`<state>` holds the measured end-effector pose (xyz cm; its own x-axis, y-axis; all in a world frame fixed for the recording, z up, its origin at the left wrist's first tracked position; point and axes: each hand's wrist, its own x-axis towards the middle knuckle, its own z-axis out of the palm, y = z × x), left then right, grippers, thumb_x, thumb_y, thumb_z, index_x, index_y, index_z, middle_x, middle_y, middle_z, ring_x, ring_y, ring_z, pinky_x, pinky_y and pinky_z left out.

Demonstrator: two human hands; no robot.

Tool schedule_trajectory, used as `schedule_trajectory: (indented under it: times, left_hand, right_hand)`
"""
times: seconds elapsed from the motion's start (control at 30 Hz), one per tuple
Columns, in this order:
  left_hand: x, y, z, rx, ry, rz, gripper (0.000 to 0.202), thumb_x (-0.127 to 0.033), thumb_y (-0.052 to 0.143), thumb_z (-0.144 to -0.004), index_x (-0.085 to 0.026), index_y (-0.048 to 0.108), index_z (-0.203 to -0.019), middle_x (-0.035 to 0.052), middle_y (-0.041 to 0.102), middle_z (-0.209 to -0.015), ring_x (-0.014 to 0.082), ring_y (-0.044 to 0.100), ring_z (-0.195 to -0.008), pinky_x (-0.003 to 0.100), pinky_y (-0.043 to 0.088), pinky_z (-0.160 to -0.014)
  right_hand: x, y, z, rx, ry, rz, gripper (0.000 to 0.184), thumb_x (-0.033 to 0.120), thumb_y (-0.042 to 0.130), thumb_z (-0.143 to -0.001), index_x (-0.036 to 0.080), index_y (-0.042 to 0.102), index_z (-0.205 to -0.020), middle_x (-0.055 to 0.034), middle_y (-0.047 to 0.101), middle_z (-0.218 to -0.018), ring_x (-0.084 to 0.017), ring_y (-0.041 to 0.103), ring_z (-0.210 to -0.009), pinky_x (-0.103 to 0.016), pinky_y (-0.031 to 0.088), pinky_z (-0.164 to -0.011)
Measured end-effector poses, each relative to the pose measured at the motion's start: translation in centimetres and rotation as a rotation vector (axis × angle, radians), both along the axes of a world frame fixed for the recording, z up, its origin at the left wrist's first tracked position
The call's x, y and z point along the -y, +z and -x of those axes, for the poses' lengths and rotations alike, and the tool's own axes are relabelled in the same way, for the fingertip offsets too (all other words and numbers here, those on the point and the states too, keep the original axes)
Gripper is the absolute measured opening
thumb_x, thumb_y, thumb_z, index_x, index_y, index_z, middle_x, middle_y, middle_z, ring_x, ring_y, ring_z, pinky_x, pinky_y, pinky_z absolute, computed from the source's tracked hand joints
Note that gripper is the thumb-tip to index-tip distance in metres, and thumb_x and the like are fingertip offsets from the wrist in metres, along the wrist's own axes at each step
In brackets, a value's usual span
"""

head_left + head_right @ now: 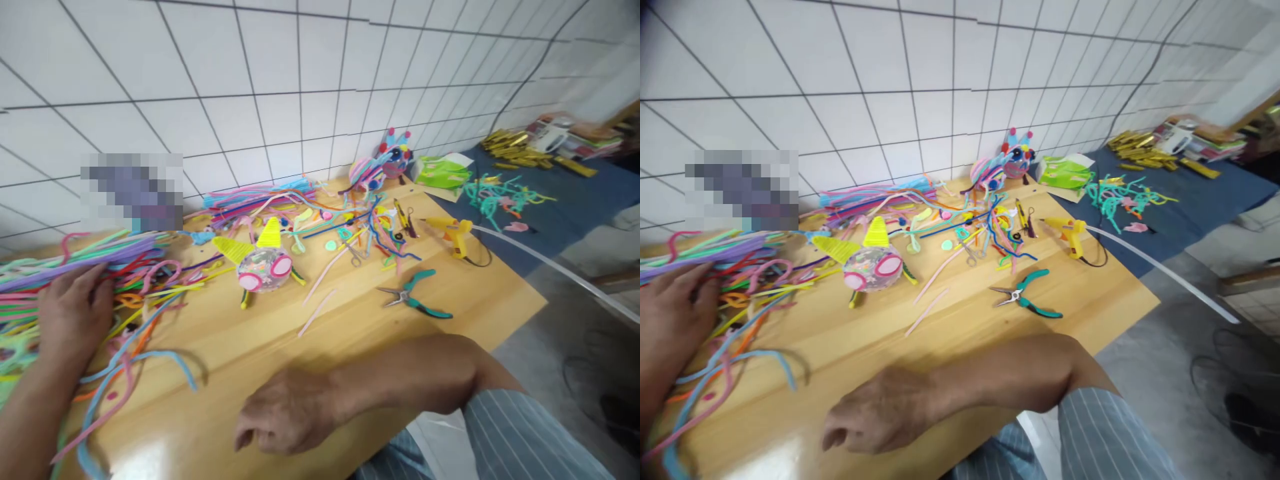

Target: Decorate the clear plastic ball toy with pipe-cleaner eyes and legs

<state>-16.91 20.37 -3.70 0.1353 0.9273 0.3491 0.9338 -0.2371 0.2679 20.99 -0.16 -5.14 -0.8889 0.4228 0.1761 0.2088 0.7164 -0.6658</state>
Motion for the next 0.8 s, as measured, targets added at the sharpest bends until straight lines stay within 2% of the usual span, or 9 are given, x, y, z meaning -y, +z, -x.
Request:
schedule_trajectory:
  times: [0.07,0.17,0.33,0.5,0.67,0.8]
  left_hand:
    - [0.3,0.9,-1.1,0.016,0.058,-0.066,0.060,-0.048,0.045,-0.098,-0.037,0.058,-0.156,0.0116,0.066,-0.154,0.0436,0.059,-0.145,0.063,0.044,-0.125]
    - [0.3,1.3,-1.9,0.019,0.100,-0.088,0.059,-0.054,0.041,-0.101,-0.023,0.069,-0.143,0.0202,0.071,-0.146,0.0427,0.064,-0.140,0.062,0.048,-0.122]
    - [0.1,0.5,-1.3,0.020,0.106,-0.112,0.053,-0.051,0.041,-0.105,-0.019,0.070,-0.135,0.0191,0.071,-0.144,0.0367,0.064,-0.139,0.056,0.047,-0.122]
    - [-0.1,0.0,-0.9,0.029,0.094,-0.126,0.050,-0.048,0.044,-0.105,-0.017,0.070,-0.134,0.0205,0.071,-0.143,0.0358,0.065,-0.137,0.055,0.047,-0.121]
    - [0.3,0.5,-1.6,0.088,0.122,-0.152,0.044,-0.042,0.048,-0.104,-0.017,0.067,-0.134,0.0184,0.070,-0.141,0.0335,0.062,-0.138,0.054,0.044,-0.124]
    - [0.9,1.2,-1.9,0.119,0.188,-0.175,0.042,-0.043,0.052,-0.102,-0.013,0.065,-0.129,0.0196,0.069,-0.136,0.0332,0.060,-0.137,0.052,0.045,-0.123]
  right_hand:
    - [0.0,0.2,-0.4,-0.008,0.010,0.035,0.018,0.024,0.053,-0.104,0.023,0.071,-0.103,-0.0007,0.085,-0.105,-0.014,0.079,-0.098,-0.022,0.056,-0.074]
    - [-0.1,0.5,-0.7,-0.016,0.022,0.031,0.019,0.020,0.053,-0.102,0.023,0.070,-0.096,-0.0007,0.083,-0.096,-0.015,0.077,-0.091,-0.024,0.055,-0.073]
    - [0.2,0.7,-0.7,0.007,0.011,0.006,0.020,0.018,0.053,-0.103,0.021,0.072,-0.098,0.0004,0.080,-0.089,-0.014,0.073,-0.086,-0.024,0.052,-0.073]
    - [0.2,0.6,-0.8,0.008,-0.008,0.012,0.021,0.020,0.053,-0.104,0.020,0.074,-0.101,-0.0009,0.078,-0.089,-0.015,0.072,-0.085,-0.024,0.053,-0.076]
    - [0.2,0.6,-1.0,0.001,-0.011,0.012,0.021,0.019,0.054,-0.103,0.019,0.076,-0.104,-0.0028,0.079,-0.093,-0.015,0.073,-0.087,-0.024,0.054,-0.078]
    - [0.3,0.6,-1.0,-0.006,-0.032,0.008,0.020,0.017,0.057,-0.101,0.019,0.077,-0.103,-0.0033,0.079,-0.094,-0.016,0.072,-0.084,-0.025,0.054,-0.079]
